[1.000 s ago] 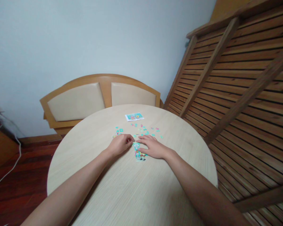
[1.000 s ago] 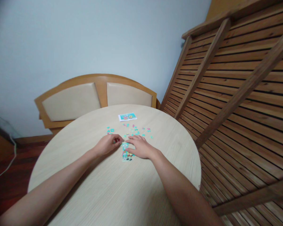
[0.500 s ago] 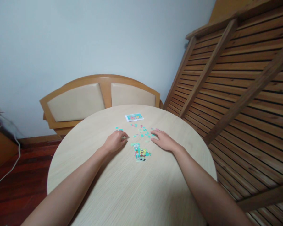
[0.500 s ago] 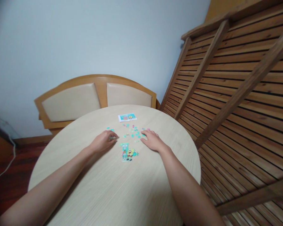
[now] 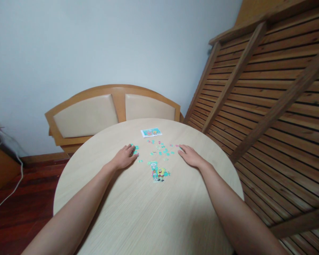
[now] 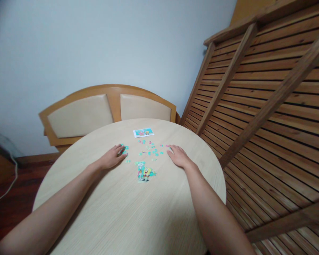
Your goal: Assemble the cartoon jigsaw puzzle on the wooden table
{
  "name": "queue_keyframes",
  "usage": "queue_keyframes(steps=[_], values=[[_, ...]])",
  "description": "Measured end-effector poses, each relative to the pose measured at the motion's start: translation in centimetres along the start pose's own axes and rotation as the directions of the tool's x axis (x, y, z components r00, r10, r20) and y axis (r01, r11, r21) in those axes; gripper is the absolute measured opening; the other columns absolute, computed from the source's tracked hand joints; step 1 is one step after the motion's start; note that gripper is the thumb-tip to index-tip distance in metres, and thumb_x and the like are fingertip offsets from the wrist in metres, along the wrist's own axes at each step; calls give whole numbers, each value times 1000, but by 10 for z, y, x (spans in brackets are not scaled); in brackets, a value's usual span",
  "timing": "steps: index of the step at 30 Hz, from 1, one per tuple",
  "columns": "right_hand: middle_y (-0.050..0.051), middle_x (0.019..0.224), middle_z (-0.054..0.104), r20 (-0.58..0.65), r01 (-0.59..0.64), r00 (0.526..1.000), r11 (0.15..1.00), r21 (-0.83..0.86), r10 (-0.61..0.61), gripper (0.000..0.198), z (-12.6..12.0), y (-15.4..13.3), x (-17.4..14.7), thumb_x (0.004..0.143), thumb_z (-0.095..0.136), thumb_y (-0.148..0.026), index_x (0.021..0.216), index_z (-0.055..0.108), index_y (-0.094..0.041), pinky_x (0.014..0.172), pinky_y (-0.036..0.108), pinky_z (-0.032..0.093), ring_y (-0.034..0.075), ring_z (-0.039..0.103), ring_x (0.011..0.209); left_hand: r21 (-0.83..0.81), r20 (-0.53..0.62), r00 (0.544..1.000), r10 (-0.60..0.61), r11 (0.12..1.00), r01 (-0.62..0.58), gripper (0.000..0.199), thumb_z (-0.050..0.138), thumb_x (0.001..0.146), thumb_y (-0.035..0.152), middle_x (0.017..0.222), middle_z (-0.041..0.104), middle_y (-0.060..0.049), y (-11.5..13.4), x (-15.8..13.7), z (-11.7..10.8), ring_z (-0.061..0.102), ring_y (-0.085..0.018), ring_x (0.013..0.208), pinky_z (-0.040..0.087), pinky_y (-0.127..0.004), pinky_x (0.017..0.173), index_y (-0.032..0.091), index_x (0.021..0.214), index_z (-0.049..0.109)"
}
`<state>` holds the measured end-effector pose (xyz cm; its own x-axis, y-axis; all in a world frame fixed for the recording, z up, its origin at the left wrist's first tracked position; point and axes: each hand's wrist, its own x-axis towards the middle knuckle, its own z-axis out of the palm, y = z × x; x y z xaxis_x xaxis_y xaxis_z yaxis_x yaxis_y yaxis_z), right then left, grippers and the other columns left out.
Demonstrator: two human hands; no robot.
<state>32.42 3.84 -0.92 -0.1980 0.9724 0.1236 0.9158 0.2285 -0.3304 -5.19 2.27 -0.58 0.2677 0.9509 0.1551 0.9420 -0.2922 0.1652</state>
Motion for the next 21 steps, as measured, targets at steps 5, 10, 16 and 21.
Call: queue_keyframes(steps=[5,10,16,21], values=[[8,165,16,165,-20,986,1000,-8,21,71,5,-26,-11,98,28,-63,157,27,-22,122,52,9,30,10,152,6,27,999,-41,999,41,59,27,101,55,159,31,-15,14,-4,11,24,-35,148,25,-58,115,20,146,41],[5,165,17,194,119,972,988,93,-135,74,3,-35,-14,95,37,-65,157,27,-25,123,50,10,29,11,152,-53,61,998,7,999,-3,65,27,99,60,160,28,-15,15,-4,8,22,-35,149,23,-57,117,18,148,39],[14,140,58,-13,153,988,970,191,-153,47,-10,-1,-6,89,56,-23,134,59,-14,114,38,36,24,54,129,-211,-5,991,136,968,-134,68,45,90,50,152,42,-19,-18,0,-7,41,-31,140,33,-41,117,8,143,45],[12,114,71,-39,144,989,972,185,-140,24,-13,22,0,83,66,-25,104,74,-15,101,36,46,24,65,108,-196,10,993,118,974,-114,69,55,81,44,142,55,-16,-34,2,-8,54,-30,129,40,-39,111,10,140,48]])
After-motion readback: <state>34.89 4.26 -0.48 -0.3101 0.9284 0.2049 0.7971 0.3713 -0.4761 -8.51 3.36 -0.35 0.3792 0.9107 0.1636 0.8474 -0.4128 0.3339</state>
